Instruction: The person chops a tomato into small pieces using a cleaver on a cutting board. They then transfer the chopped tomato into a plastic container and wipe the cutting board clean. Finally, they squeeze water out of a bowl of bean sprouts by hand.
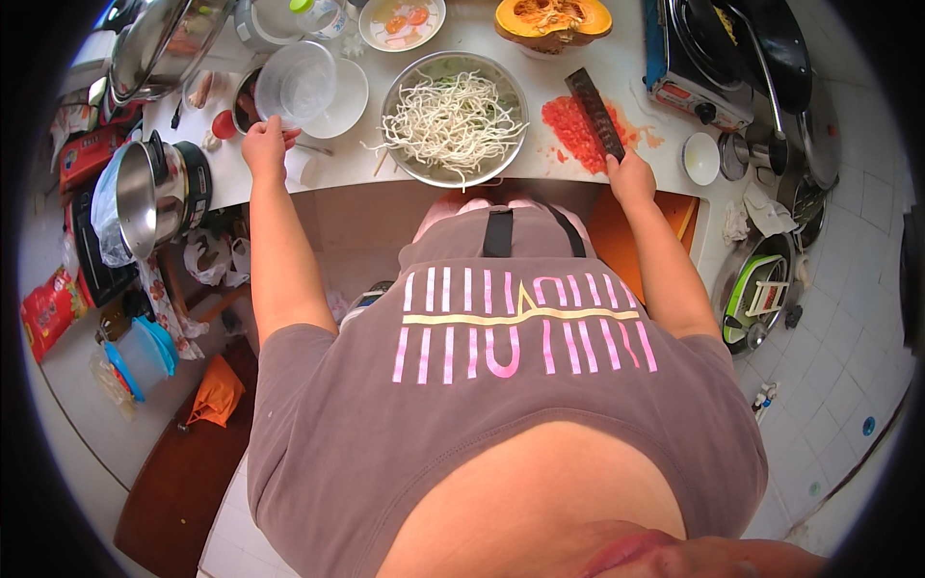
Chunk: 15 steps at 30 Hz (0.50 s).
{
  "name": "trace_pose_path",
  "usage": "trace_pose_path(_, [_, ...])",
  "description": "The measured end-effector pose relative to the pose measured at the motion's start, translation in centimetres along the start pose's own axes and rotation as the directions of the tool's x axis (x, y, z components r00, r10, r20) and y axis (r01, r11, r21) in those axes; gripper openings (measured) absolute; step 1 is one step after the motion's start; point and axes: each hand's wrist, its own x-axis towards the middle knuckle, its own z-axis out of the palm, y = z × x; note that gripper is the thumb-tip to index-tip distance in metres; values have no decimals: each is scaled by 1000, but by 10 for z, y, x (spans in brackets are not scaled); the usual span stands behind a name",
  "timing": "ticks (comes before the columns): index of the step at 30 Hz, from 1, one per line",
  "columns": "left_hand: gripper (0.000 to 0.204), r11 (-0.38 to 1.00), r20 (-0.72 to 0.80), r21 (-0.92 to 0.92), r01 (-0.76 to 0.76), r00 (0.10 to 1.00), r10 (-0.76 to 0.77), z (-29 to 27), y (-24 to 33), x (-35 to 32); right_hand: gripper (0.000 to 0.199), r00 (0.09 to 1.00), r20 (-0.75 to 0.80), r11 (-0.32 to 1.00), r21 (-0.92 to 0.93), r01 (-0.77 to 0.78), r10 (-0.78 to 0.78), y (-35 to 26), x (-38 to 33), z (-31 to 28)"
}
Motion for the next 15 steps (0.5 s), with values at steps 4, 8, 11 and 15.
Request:
trace_pose_path(4, [17, 990, -25, -141, -15, 1000, 11, -1, 12, -17, 33, 1000, 12, 999, -33, 19, -18, 9, 9, 4])
trace_pose_path(8, [13, 975, 26, -223, 0, 1000, 6, 3, 19, -51, 33, 999, -28, 1000, -11, 27, -27, 11, 8, -3])
trace_pose_path(11, [12, 961, 120, -275, 0, 992, 34, 13, 25, -97, 33, 992, -114, 997, 46, 55, -50, 27, 10, -7])
trace_pose_path(15, [20, 942, 268, -322, 97, 963, -7, 38, 25, -171, 33, 987, -156, 995, 72, 62, -51, 57, 17, -21])
